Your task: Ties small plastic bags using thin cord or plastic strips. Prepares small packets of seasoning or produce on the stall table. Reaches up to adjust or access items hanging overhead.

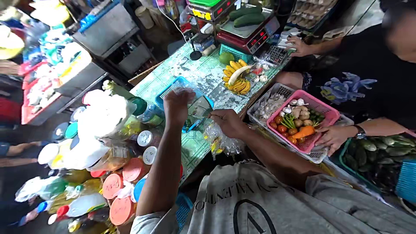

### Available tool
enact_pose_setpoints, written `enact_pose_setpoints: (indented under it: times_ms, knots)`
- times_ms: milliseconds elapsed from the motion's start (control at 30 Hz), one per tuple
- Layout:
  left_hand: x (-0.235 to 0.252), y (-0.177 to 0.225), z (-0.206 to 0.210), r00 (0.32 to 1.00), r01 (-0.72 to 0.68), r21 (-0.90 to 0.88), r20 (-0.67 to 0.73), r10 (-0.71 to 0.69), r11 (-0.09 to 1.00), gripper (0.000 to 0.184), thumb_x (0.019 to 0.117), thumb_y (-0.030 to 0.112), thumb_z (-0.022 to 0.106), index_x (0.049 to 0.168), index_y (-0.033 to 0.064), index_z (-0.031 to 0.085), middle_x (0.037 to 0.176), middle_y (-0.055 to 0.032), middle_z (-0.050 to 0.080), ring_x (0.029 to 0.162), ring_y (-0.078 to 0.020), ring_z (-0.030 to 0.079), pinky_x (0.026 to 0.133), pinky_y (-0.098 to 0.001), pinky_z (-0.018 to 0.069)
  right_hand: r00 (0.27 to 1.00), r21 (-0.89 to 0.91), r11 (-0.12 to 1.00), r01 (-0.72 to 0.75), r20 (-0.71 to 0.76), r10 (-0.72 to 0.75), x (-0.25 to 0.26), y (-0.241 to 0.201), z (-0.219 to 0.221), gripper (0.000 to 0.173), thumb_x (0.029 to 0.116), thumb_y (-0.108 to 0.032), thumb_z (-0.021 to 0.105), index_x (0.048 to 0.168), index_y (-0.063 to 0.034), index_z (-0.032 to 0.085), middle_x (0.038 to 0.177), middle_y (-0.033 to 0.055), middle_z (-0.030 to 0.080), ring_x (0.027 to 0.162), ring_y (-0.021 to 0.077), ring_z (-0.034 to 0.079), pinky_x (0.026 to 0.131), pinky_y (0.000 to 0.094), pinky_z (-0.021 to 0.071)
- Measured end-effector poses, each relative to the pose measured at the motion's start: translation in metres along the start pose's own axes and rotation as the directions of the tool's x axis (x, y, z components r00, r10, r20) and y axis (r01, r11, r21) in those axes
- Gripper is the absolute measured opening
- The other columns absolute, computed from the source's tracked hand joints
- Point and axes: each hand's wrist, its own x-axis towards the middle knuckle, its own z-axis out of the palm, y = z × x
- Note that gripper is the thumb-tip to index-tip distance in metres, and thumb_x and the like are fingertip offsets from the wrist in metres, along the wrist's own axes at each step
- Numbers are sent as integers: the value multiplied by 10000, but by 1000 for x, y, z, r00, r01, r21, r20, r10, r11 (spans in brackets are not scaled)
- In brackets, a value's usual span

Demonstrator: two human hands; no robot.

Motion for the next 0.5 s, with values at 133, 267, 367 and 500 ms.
enact_pose_setpoints:
  times_ms: [133,267,367,500]
  knots:
    - [-16,12,20,1000,-26,318,7,26,948,149,995,162,660,1024,31,726,900,-87,741,791,-168,718,774,-422,610,999,-20,999,-33,32,34,12,2,-14,243,1075,-163,521,1089,-72,746,907,70,718,801,161,667,775,412,559]
    - [-22,14,48,974,-226,598,116,196,769,164,983,130,654,992,-8,741,946,-141,729,902,-260,706,854,-481,580,999,-59,998,12,51,-9,22,13,-27,249,1075,-155,516,1051,-54,742,903,98,718,813,207,683,781,471,565]
    - [-31,-14,73,893,-439,655,245,377,615,59,904,40,689,911,23,744,929,-103,734,930,-265,700,856,-453,580,999,-50,998,22,27,-21,29,18,-27,187,1017,-109,583,1045,21,714,906,149,708,848,237,691,804,482,576]
    - [-49,-24,96,901,-433,461,243,360,774,188,909,52,687,1078,36,769,1182,-93,736,1125,-205,690,978,-416,574,1000,82,997,8,-12,-7,30,33,-40,328,888,-79,734,1178,60,669,1082,167,716,1023,196,687,954,389,562]
